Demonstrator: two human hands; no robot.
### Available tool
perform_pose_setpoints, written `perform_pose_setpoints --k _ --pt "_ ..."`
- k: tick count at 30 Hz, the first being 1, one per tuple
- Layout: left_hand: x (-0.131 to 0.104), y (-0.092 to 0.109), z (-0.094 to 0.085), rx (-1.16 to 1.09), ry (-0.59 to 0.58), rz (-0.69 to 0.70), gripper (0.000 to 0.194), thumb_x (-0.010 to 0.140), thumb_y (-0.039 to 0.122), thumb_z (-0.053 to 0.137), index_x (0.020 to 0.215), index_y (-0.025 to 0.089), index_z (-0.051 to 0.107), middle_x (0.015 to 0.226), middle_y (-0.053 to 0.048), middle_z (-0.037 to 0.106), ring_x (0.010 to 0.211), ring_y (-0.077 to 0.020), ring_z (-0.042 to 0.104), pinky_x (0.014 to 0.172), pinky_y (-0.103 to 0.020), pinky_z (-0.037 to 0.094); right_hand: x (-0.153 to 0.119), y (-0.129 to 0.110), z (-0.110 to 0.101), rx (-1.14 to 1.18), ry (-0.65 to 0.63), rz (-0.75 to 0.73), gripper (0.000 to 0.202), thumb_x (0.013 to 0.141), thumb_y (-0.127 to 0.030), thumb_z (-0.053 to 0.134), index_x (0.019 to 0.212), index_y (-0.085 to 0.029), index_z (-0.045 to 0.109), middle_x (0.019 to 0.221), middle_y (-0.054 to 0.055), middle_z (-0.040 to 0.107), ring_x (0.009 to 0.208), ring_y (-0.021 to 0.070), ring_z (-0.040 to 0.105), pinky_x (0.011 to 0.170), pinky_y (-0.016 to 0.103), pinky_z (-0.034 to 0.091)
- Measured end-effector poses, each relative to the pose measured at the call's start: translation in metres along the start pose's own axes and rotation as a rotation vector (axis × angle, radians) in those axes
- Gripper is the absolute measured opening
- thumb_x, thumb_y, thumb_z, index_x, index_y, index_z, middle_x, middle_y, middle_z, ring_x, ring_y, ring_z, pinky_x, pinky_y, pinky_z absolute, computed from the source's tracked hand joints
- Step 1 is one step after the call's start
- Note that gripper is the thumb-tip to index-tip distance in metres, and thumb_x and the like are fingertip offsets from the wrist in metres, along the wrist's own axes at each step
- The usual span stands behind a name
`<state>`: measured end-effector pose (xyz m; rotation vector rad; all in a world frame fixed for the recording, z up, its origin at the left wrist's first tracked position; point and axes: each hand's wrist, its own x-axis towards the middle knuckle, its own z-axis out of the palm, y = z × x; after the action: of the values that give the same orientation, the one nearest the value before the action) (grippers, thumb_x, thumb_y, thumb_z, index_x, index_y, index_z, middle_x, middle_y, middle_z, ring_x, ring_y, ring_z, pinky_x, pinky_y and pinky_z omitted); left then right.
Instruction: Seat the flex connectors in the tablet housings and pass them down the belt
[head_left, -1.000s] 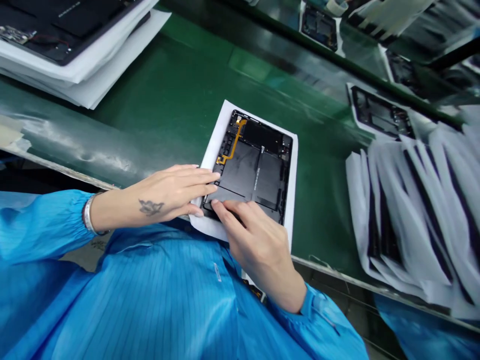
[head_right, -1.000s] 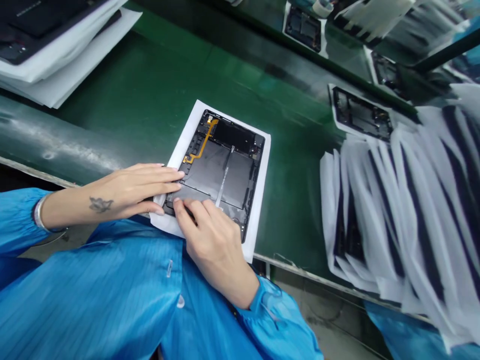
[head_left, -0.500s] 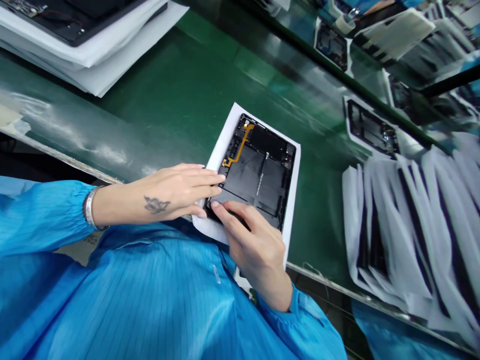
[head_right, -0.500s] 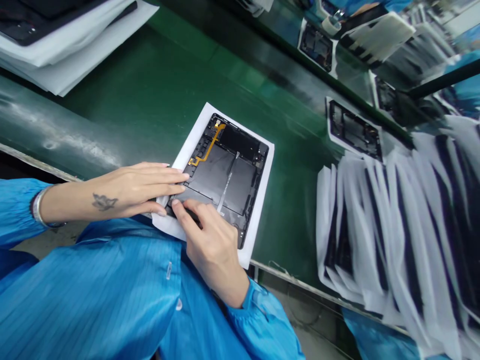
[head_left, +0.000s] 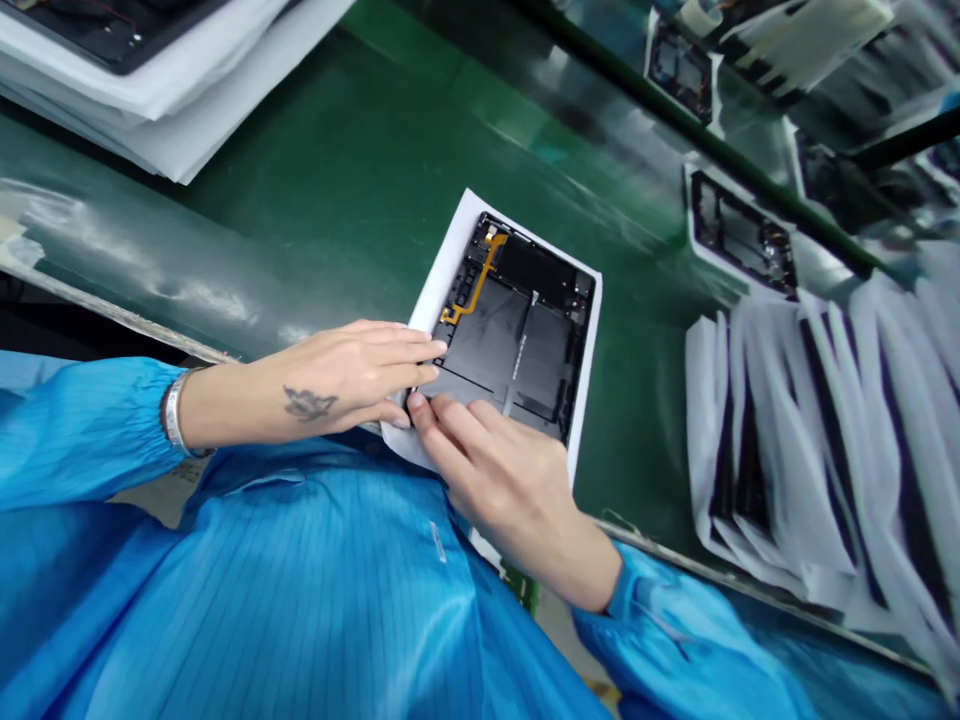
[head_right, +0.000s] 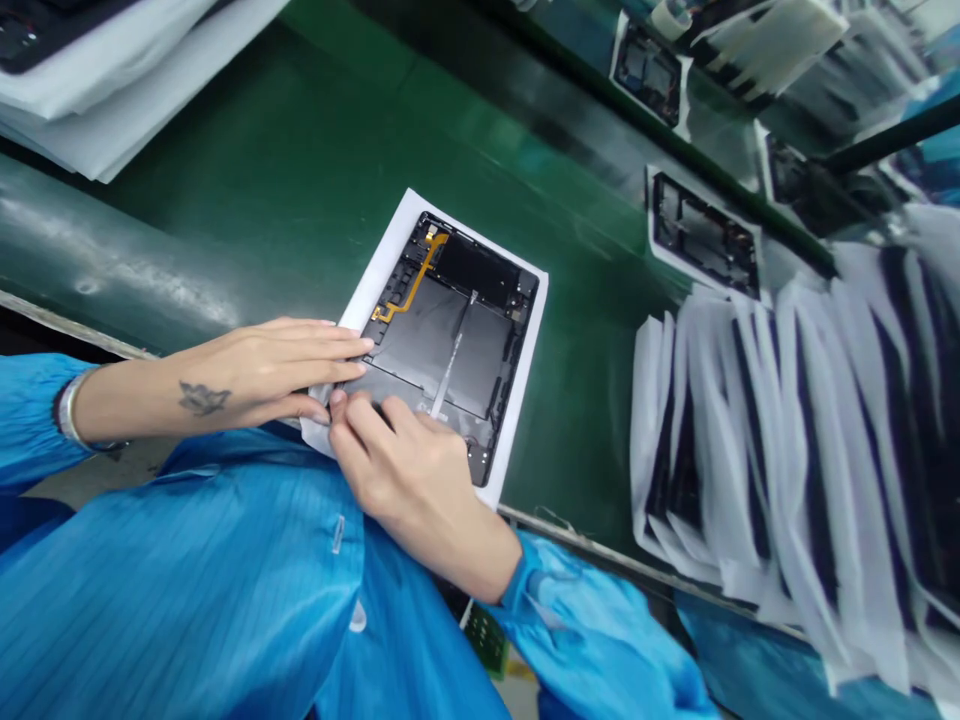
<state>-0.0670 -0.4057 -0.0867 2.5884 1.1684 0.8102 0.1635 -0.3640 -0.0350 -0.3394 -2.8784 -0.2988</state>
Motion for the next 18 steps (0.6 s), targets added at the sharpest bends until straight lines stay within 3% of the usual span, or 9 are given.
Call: perform_pose_setpoints --k 4,8,18 --pt "0.0025 0.0017 -0.0059 0.018 -0.011 0.005 0.043 0.105 0.036 0.046 0.137 0.010 0.055 0.147 -0.014 0.055 0.140 -0.0242 0.049 0.118 -0.042 0.042 0.0039 0.0092 -0.0042 0.027 -0.004 -0.082 0.029 0.103 -0.011 0.040 0.104 -0.012 0.069 0.090 0.004 0.074 0.070 0.0127 0.058 0.052 0.030 0.038" --pt "0.0032 0.0034 -0.0070 0.048 -0.013 0.023 0.041 0.105 0.035 0.046 0.135 0.009 0.057 0.147 -0.014 0.055 0.141 -0.0233 0.048 0.118 -0.041 0.041 0.0038 0.0085 -0.0036 -0.001 0.016 -0.057 0.021 0.101 -0.015 0.050 0.094 -0.013 0.069 0.089 0.003 0.073 0.068 0.0130 0.055 0.054 0.030 0.039" --pt "0.0003 -0.0005 -0.0015 0.027 -0.012 0.017 0.041 0.104 0.036 0.050 0.136 0.012 0.056 0.149 -0.013 0.053 0.143 -0.0226 0.046 0.121 -0.042 0.038 0.0111 -0.0001 -0.0113 -0.036 -0.018 -0.049 0.025 0.101 -0.014 0.047 0.088 -0.015 0.068 0.082 0.003 0.069 0.066 0.0142 0.055 0.048 0.032 0.035"
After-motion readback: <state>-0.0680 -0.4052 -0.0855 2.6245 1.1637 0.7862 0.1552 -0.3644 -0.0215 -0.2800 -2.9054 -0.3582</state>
